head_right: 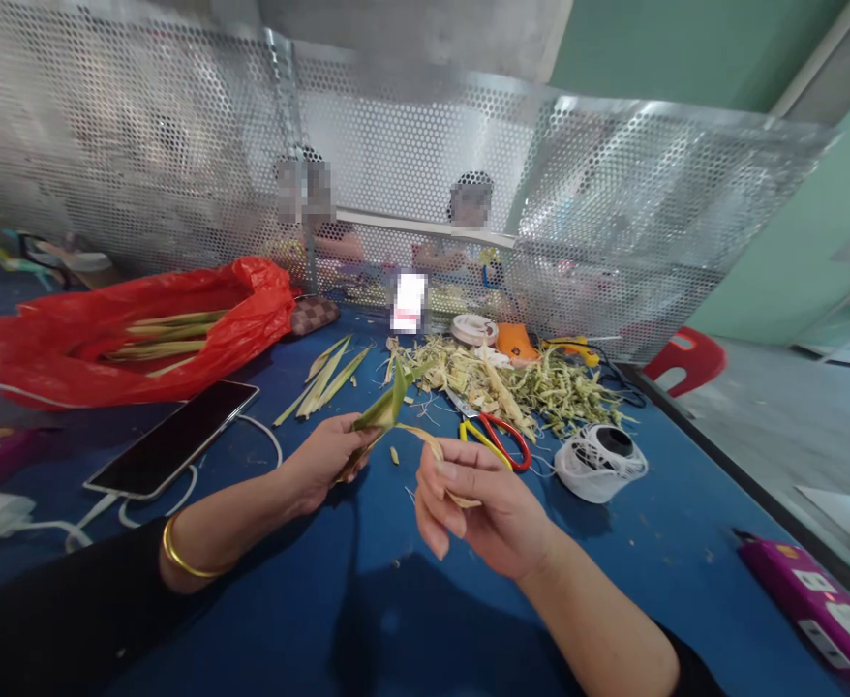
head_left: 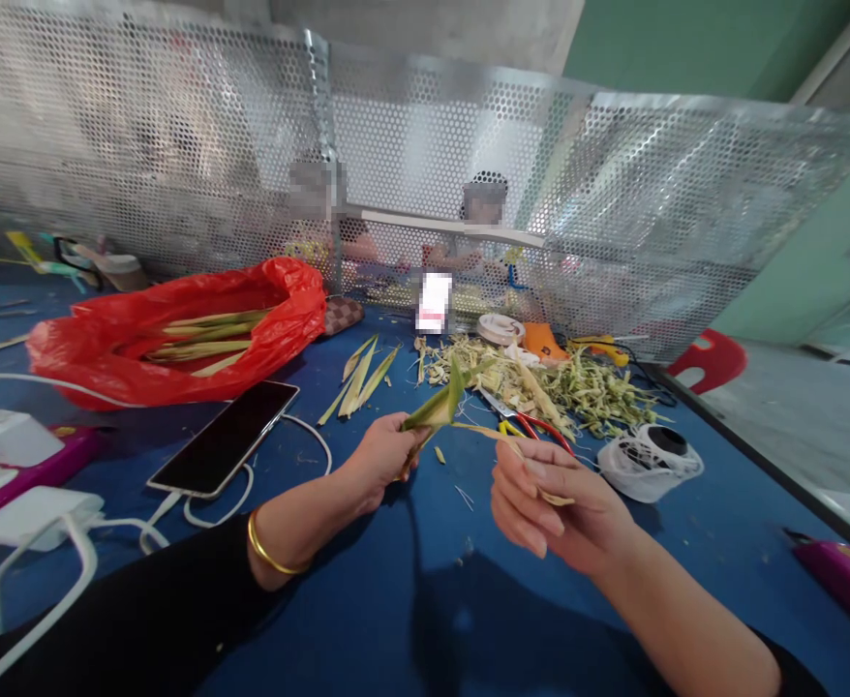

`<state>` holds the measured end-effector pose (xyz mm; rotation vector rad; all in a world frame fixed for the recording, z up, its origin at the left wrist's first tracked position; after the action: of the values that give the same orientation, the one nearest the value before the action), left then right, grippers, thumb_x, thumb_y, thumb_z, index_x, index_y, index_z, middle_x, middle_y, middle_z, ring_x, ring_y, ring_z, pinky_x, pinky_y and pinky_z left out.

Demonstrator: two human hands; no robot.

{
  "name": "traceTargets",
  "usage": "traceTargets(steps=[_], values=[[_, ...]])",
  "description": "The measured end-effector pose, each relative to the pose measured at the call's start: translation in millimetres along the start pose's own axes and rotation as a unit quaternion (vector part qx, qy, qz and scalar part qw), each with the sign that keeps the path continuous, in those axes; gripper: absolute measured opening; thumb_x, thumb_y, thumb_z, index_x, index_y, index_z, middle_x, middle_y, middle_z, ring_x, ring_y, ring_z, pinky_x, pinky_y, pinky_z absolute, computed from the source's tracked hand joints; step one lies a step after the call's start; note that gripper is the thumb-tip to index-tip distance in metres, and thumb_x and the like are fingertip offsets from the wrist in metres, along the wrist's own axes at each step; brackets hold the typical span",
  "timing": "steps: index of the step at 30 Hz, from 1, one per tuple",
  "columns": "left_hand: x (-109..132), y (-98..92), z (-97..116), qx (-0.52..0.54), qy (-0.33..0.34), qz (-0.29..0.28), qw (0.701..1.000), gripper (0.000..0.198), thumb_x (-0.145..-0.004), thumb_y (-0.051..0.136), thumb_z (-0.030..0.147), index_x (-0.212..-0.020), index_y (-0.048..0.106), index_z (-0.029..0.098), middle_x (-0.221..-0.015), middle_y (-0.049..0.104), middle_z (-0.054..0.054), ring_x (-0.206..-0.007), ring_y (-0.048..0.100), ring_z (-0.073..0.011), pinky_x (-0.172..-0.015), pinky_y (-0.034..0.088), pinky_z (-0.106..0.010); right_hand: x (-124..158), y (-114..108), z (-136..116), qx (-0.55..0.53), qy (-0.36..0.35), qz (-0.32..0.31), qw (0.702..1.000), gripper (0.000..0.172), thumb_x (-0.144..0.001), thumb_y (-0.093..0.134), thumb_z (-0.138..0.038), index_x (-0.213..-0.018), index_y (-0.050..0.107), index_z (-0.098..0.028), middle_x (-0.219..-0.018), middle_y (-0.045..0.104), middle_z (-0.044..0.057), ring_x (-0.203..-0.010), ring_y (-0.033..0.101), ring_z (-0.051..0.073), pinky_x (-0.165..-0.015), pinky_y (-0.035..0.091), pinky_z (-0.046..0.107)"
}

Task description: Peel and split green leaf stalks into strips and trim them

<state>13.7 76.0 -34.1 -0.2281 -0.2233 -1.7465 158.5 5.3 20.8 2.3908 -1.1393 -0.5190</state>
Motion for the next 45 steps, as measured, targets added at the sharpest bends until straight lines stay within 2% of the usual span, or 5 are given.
traceTargets(steps=[8,12,18,30,45], values=[[6.9,9.3,11.5,0.014,0.018,-0.091,0.996,0.007,-0.064,0.063,0.014,-0.071,0.062,0.015,-0.066,0.062,-0.002,-0.060,0.060,-0.0115,-0.059,0.044,-0.022,-0.2,0.0,3.3,0.014,0.018,0.000,1.000,0.020,-0.084,0.057,-0.023,-0.067,0.055,-0.014,-0.043,0.045,-0.004,-0.042,0.052,0.011,-0.045,0.035,0.022],[14.1,16.2,16.2,0.104,-0.015,-0.150,0.983,0.018,-0.066,0.063,0.019,-0.083,0.066,0.014,-0.071,0.064,-0.003,-0.060,0.060,-0.0118,-0.061,0.047,-0.023,-1.4,1.5,25.2,0.051,0.092,-0.021,0.994,0.021,-0.081,0.061,-0.025,-0.066,0.052,-0.014,-0.043,0.050,-0.003,-0.043,0.057,0.013,-0.043,0.032,0.020],[14.8,12.2,24.1,0.212,0.017,-0.142,0.967,0.018,-0.069,0.072,0.027,-0.078,0.065,0.013,-0.059,0.056,0.000,-0.053,0.053,-0.0105,-0.055,0.047,-0.023,-5.2,-2.0,48.3,0.120,0.152,-0.012,0.981,0.025,-0.077,0.067,-0.030,-0.066,0.051,-0.014,-0.043,0.053,-0.004,-0.045,0.059,0.011,-0.046,0.032,0.018],[15.4,10.6,29.3,0.217,0.090,-0.110,0.966,0.022,-0.070,0.073,0.033,-0.073,0.066,0.013,-0.048,0.040,0.006,-0.044,0.033,-0.0046,-0.043,0.028,-0.016,-7.7,4.0,71.5,0.125,0.179,-0.019,0.976,0.032,-0.075,0.069,-0.038,-0.062,0.052,-0.014,-0.044,0.054,-0.004,-0.046,0.060,0.011,-0.047,0.036,0.018],[5.2,-1.5,28.4,0.246,0.055,-0.049,0.966,0.020,-0.064,0.074,0.027,-0.070,0.061,0.013,-0.057,0.044,0.005,-0.043,0.034,-0.0026,-0.038,0.025,-0.015,-0.8,22.2,80.6,0.170,0.246,-0.084,0.951,0.040,-0.071,0.071,-0.048,-0.061,0.053,-0.014,-0.049,0.052,-0.004,-0.041,0.048,0.005,-0.046,0.039,0.017]])
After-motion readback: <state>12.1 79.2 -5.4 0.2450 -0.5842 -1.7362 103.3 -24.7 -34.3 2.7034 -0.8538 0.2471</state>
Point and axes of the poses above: each hand's wrist, its own x-axis away from the middle knuckle, its own y-axis out of the palm, z = x × y, the point moved 5 cm from there along -x, towards the middle knuckle
